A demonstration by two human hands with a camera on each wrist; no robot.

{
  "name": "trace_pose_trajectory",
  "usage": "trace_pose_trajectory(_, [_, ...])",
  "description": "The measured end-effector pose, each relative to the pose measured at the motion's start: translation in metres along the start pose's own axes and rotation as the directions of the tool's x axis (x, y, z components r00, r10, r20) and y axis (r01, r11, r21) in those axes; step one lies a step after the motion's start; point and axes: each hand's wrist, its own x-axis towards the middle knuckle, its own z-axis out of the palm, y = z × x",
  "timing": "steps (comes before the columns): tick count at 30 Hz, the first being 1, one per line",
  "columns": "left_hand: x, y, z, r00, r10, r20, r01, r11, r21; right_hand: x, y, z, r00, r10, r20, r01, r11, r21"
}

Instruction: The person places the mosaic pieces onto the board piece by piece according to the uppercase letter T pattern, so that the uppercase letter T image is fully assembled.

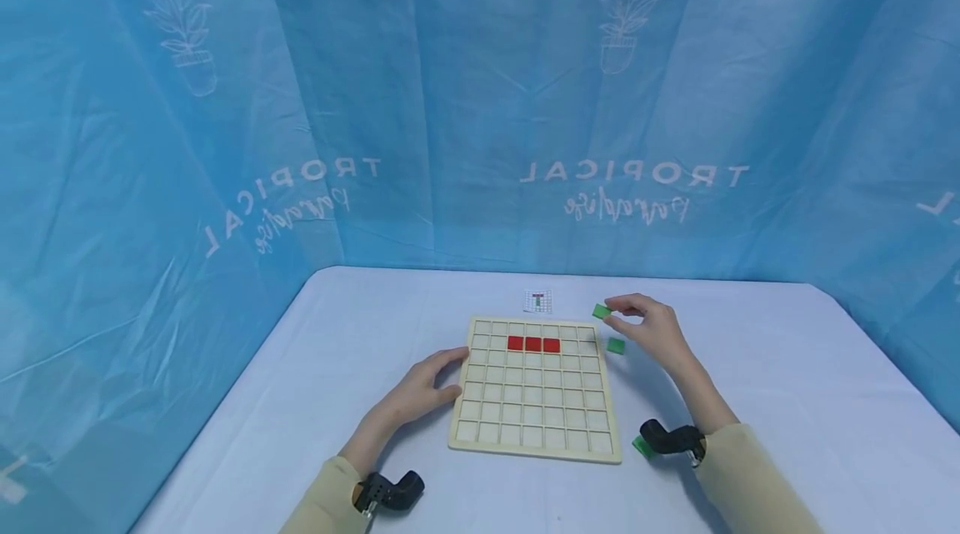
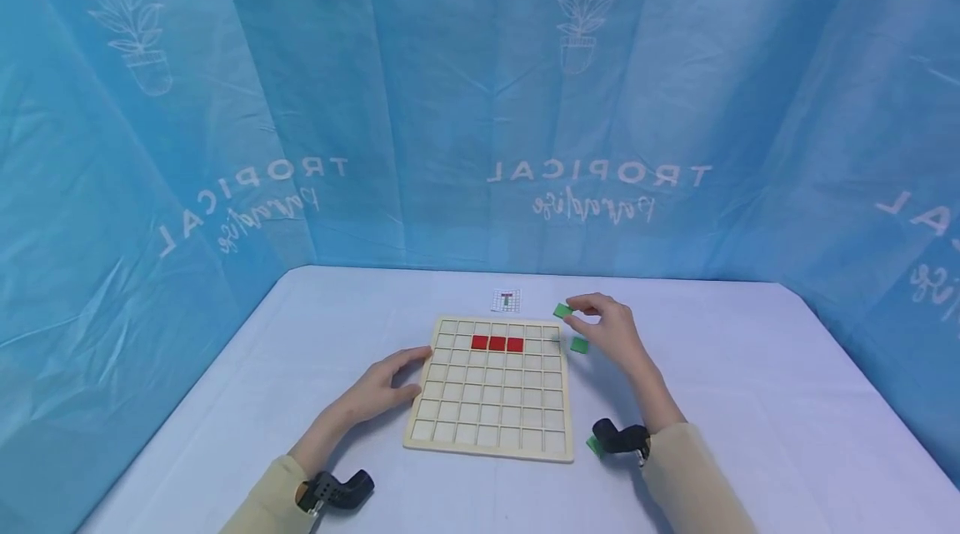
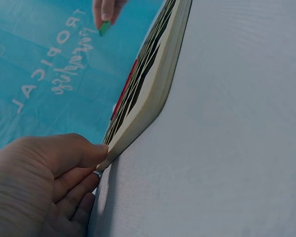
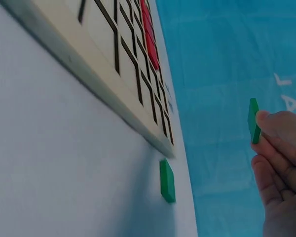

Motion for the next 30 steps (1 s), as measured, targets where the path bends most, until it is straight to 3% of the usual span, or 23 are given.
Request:
trace_pose_trajectory(8, [0.000,0.002,0.000,1.000,0.006,0.002,-0.006,1.000,-0.001,0.001,-0.018,0.020,0.996,0.034,0.086,-0.038,0.998,0.045])
trace_pose_trajectory(16, [0.000,0.001,-0.001,1.000,0.013,0.001,-0.013,1.000,-0.001,0.003,-0.034,0.039,0.982,-0.020,0.187,-0.005,0.991,0.133])
trace_pose_trajectory(25, [0.000,-0.001,0.000,1.000,0.014,0.006,-0.013,1.000,-0.010,0.003,-0.048,0.055,0.973,-0.007,0.231,-0.039,0.980,0.194])
trace_pose_trajectory(30, [0.001,0.000,0.000,1.000,0.007,0.000,-0.007,1.000,-0.007,0.002,-0.050,0.061,0.966,-0.039,0.255,-0.016,0.978,0.210])
